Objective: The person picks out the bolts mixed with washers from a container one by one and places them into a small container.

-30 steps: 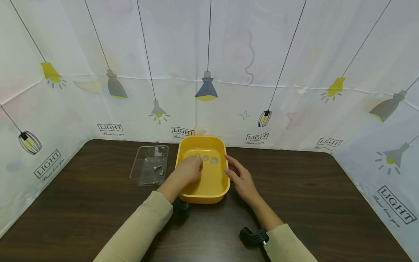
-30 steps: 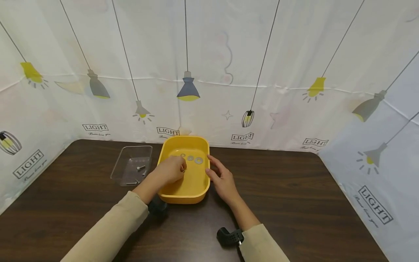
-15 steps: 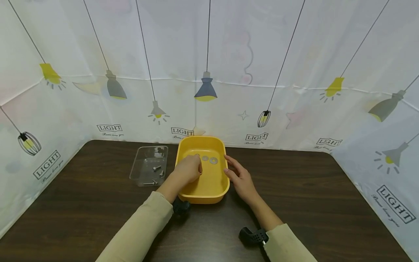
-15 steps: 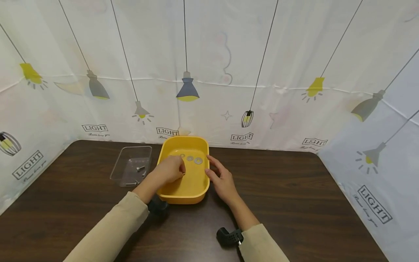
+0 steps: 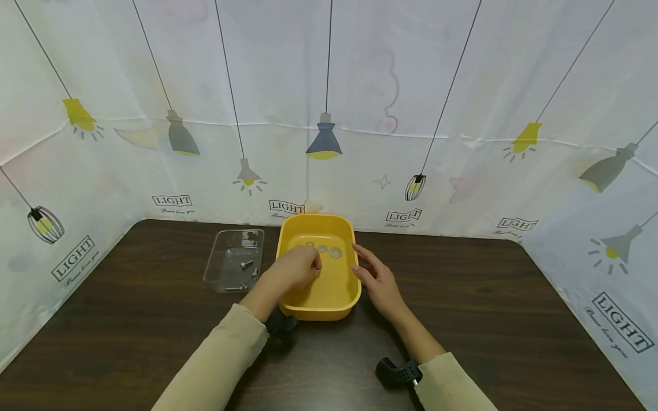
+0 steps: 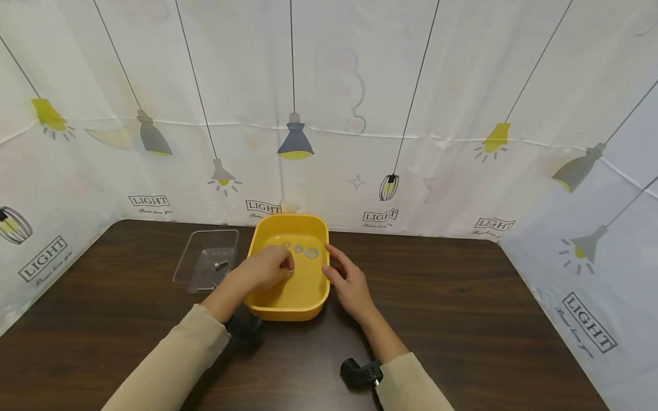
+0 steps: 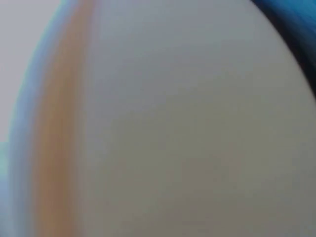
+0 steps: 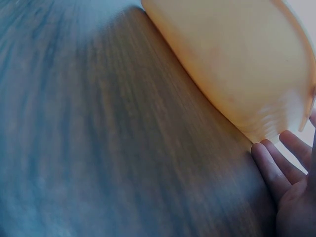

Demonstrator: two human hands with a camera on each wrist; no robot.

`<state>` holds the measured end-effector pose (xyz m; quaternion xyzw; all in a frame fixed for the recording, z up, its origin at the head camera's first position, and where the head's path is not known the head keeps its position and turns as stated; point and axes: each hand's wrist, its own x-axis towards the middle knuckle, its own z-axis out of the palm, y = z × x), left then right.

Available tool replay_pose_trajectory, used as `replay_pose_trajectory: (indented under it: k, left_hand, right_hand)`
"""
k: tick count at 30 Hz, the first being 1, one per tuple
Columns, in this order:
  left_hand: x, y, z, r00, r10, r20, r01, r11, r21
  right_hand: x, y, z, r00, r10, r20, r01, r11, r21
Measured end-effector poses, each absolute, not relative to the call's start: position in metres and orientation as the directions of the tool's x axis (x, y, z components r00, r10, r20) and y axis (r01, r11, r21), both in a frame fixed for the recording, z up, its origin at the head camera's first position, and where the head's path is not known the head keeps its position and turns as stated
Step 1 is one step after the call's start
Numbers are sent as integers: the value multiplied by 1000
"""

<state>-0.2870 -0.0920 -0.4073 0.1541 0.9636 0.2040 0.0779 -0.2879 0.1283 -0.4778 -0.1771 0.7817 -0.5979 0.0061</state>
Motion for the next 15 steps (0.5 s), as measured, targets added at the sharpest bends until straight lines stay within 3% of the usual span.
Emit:
replay_pose_trajectory:
  k: [15]
  left_hand:
    - [-266,-146,-371,-974,226,9,194,814,548]
  right_hand:
    - [-287,130,-480,-935,-284,212,-281,229,-932]
